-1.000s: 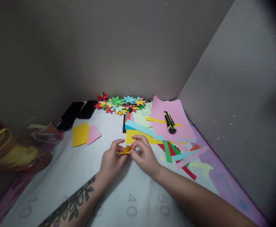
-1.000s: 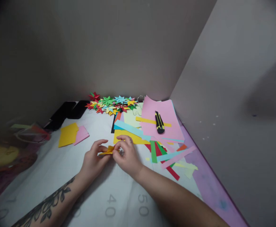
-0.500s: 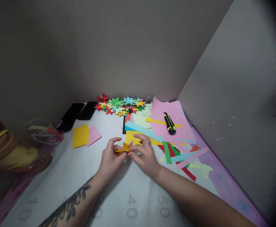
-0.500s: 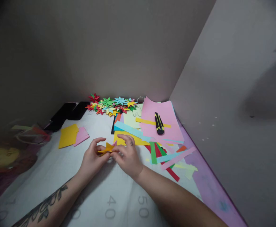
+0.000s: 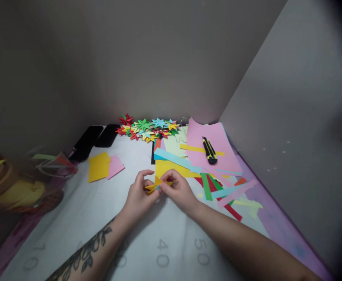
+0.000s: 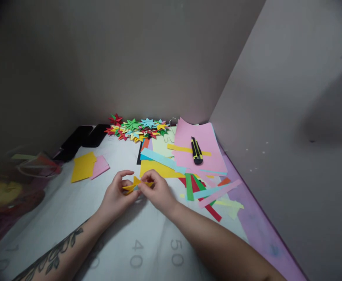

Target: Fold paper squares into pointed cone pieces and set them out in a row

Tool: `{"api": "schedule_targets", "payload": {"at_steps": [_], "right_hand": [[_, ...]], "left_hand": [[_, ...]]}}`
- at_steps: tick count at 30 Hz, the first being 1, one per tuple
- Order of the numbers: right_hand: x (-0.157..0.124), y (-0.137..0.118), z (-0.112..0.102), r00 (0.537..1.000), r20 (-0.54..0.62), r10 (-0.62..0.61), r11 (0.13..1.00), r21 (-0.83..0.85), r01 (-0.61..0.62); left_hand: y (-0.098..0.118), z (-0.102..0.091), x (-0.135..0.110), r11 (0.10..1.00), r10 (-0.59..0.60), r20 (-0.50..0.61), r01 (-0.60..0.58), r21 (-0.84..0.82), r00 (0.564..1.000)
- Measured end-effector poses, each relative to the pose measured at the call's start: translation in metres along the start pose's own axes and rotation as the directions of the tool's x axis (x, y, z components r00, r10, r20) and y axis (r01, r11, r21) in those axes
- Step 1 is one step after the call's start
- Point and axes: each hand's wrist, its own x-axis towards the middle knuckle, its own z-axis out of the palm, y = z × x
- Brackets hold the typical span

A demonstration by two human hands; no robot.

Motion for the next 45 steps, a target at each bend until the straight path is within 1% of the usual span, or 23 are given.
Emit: {"api": "schedule_targets", "payload": {"at_steps": [2,4,9,12,15,16,18,20,21,24,28,31,34,35,37,39,40,42,45], "right_hand": [[0.000,0.001,0.002,0.995,-0.009,0.101,0.983,0.153,-0.099],[0.000,0.001,0.003,0.989,-0.006,0.149,0.963,0.229,-0.143],[-0.001,0.000,0.005,0.980,-0.022,0.196,0.957,0.222,-0.186],[-0.001,-0.001,0.003,0.976,0.018,0.219,0.948,0.235,-0.217],[0.000,-0.003,0.001,0.962,0.055,0.266,0.919,0.286,-0.270],[0.001,-0.003,0.001,0.963,0.061,0.263,0.914,0.305,-0.269],[0.001,0.000,0.001,0.978,0.050,0.204,0.923,0.324,-0.209],[0.001,0.004,0.003,0.992,0.034,0.123,0.943,0.307,-0.128],[0.001,0.007,0.004,0.994,0.034,0.102,0.950,0.292,-0.107],[0.001,0.011,0.007,0.993,0.035,0.112,0.957,0.266,-0.117],[0.003,0.007,0.007,0.993,-0.041,0.107,0.957,0.275,-0.092],[0.003,0.004,0.004,0.995,-0.043,0.092,0.966,0.247,-0.078],[0.001,0.005,0.002,0.999,-0.041,0.027,0.988,0.153,-0.021],[0.000,0.005,0.002,0.998,-0.057,-0.020,0.995,0.092,0.025],[-0.002,0.004,0.000,0.981,-0.091,-0.171,0.983,-0.078,0.164],[-0.004,0.001,-0.003,0.942,-0.072,-0.329,0.922,-0.240,0.304],[-0.005,-0.001,-0.004,0.925,-0.046,-0.377,0.892,-0.288,0.349],[-0.005,-0.003,-0.005,0.915,-0.008,-0.403,0.867,-0.324,0.379],[-0.006,-0.004,-0.004,0.923,-0.002,-0.384,0.872,-0.328,0.363]], "left_hand": [[0.000,0.001,0.000,1.000,-0.015,0.027,0.016,-0.022,1.000],[0.000,0.002,0.001,0.999,-0.028,0.041,0.029,-0.029,0.999],[0.001,0.003,0.003,0.995,-0.083,0.056,0.086,-0.054,0.995],[0.004,0.003,0.003,0.986,-0.126,0.072,0.133,-0.101,0.989],[0.007,0.002,0.004,0.972,-0.168,0.075,0.178,-0.154,0.983],[0.007,0.002,0.005,0.967,-0.179,0.069,0.188,-0.171,0.981],[0.007,0.001,0.007,0.956,-0.192,0.048,0.198,-0.215,0.980],[0.006,0.000,0.009,0.943,-0.191,0.010,0.187,-0.277,0.981],[0.005,-0.001,0.010,0.932,-0.189,-0.010,0.176,-0.317,0.982],[0.004,-0.001,0.011,0.895,-0.193,-0.042,0.159,-0.416,0.980],[0.008,-0.001,0.009,0.875,-0.220,0.020,0.206,-0.439,0.975],[0.009,-0.001,0.008,0.888,-0.214,0.045,0.213,-0.408,0.976],[0.008,-0.001,0.008,0.925,-0.187,0.012,0.180,-0.335,0.982],[0.008,0.000,0.008,0.935,-0.176,-0.002,0.166,-0.312,0.984],[0.006,0.000,0.007,0.952,-0.150,-0.028,0.137,-0.273,0.988],[0.003,0.000,0.007,0.970,-0.106,-0.056,0.091,-0.225,0.993],[0.001,-0.001,0.006,0.979,-0.078,-0.064,0.065,-0.192,0.995],[-0.002,-0.001,0.005,0.992,-0.025,-0.070,0.016,-0.123,0.997],[-0.006,-0.001,0.004,0.997,0.012,-0.067,-0.017,-0.077,0.998]]}}
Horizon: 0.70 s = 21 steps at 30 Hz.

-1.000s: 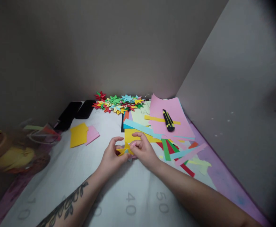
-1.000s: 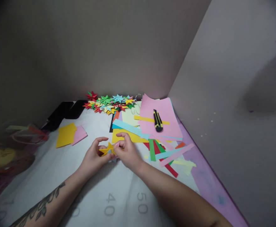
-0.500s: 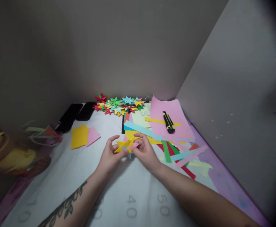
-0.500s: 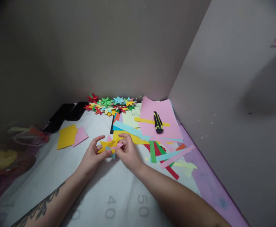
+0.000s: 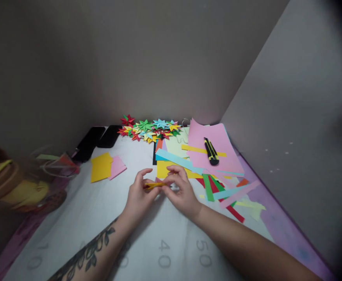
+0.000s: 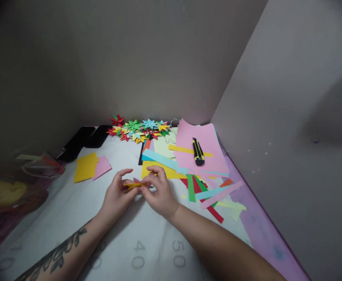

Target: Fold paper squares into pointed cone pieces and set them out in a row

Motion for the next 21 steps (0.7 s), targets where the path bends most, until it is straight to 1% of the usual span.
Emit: {"api": "schedule_targets", "payload": {"at_steps": [3,7,12,15,21], "right_hand": [[-0.0002,0.0001,0.0011,1.000,0.024,-0.010,1.000,0.010,0.010],[-0.0005,0.0003,0.0013,0.998,0.064,-0.029,0.999,0.018,0.028],[-0.0010,0.0018,0.0005,0.997,0.034,-0.073,0.996,-0.048,0.075],[-0.0011,0.0035,0.0005,0.997,0.019,-0.071,0.995,-0.072,0.073],[-0.0014,0.0044,0.0010,0.997,-0.029,-0.070,0.996,-0.061,0.068]], "left_hand": [[-0.0004,-0.0002,-0.0006,1.000,0.002,0.011,-0.002,0.007,1.000],[0.0007,-0.0007,-0.0016,0.998,0.033,0.021,-0.034,0.047,0.999],[0.0014,-0.0007,-0.0027,0.998,0.039,0.022,-0.040,0.047,0.999],[0.0019,-0.0007,-0.0034,0.999,0.022,0.014,-0.023,0.048,1.000],[0.0035,-0.0008,-0.0042,0.998,0.026,0.010,-0.027,0.056,1.000]]}}
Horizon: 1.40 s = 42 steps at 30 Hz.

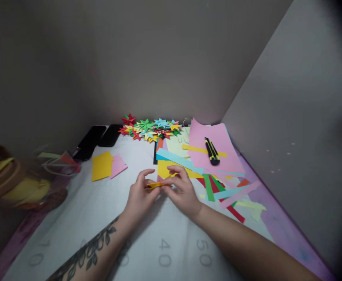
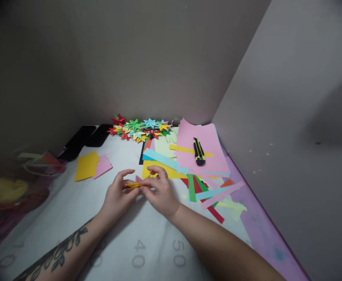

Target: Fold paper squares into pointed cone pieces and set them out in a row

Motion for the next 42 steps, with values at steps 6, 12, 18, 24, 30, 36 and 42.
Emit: {"api": "schedule_targets", "payload": {"at_steps": [6,12,18,24,30,36,42], "right_hand": [[-0.002,0.000,0.000,0.997,0.070,-0.032,0.999,-0.026,0.034],[-0.002,0.000,-0.002,0.987,0.136,-0.085,0.985,-0.139,0.104],[-0.001,0.000,-0.002,0.985,0.148,-0.087,0.989,-0.105,0.103],[0.001,-0.002,-0.001,0.987,0.157,-0.034,0.999,0.004,0.034],[0.000,0.001,0.001,0.988,0.151,-0.030,1.000,-0.005,0.031],[0.000,0.000,0.001,0.984,0.169,-0.054,0.998,-0.035,0.061],[0.000,0.000,0.001,0.986,0.156,-0.052,0.998,-0.029,0.057]], "left_hand": [[-0.002,0.001,0.002,0.996,-0.045,0.002,0.045,-0.074,0.999],[-0.004,-0.004,-0.001,0.989,0.073,0.047,-0.079,0.125,0.996],[-0.018,-0.006,-0.001,0.922,0.256,0.091,-0.271,0.275,0.962],[-0.019,-0.009,0.006,0.762,0.510,0.220,-0.556,0.333,0.831],[-0.012,-0.010,0.005,0.742,0.508,0.239,-0.561,0.367,0.828],[-0.014,-0.010,0.007,0.752,0.486,0.222,-0.534,0.386,0.845],[-0.017,-0.011,0.007,0.760,0.485,0.185,-0.516,0.395,0.855]]}}
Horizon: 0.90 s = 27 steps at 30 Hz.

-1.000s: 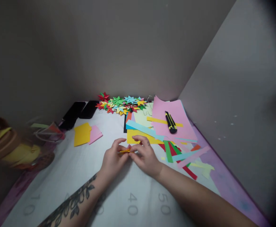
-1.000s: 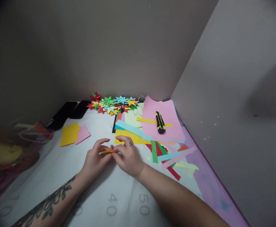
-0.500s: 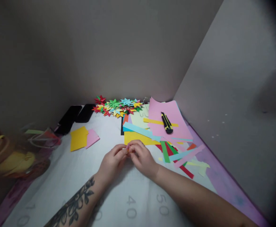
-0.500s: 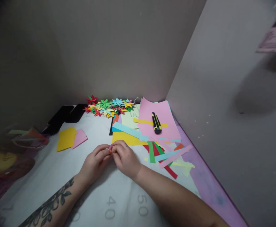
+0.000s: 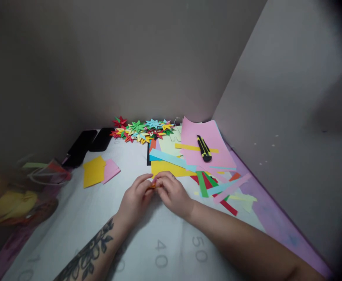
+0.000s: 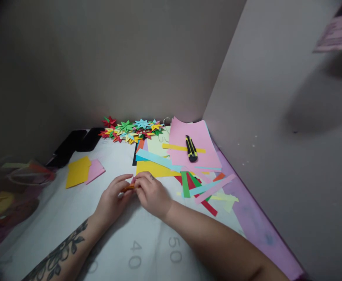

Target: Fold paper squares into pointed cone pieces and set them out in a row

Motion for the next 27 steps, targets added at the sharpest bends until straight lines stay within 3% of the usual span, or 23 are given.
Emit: {"api": "schedule_targets", "payload": {"at_steps": [13,16,20,27], "right_hand": [[-0.0005,0.0006,0.0018,1.000,-0.002,-0.008,1.000,-0.008,0.008],[-0.0018,0.0001,0.0014,0.998,-0.054,-0.012,1.000,-0.022,0.011],[-0.0025,-0.0019,-0.0026,0.978,-0.184,-0.102,0.986,-0.149,0.075],[0.0012,-0.0050,-0.0068,0.947,-0.214,-0.238,0.937,-0.306,0.167]], "left_hand": [[0.0048,-0.0031,0.0026,1.000,0.018,0.021,-0.018,-0.002,1.000],[0.0041,-0.0030,0.0025,0.999,0.011,0.010,-0.011,-0.030,1.000],[0.0036,-0.0022,0.0028,0.996,0.005,-0.042,-0.009,-0.090,0.999],[0.0049,-0.0009,0.0027,0.975,-0.094,-0.089,0.073,-0.208,0.992]]}}
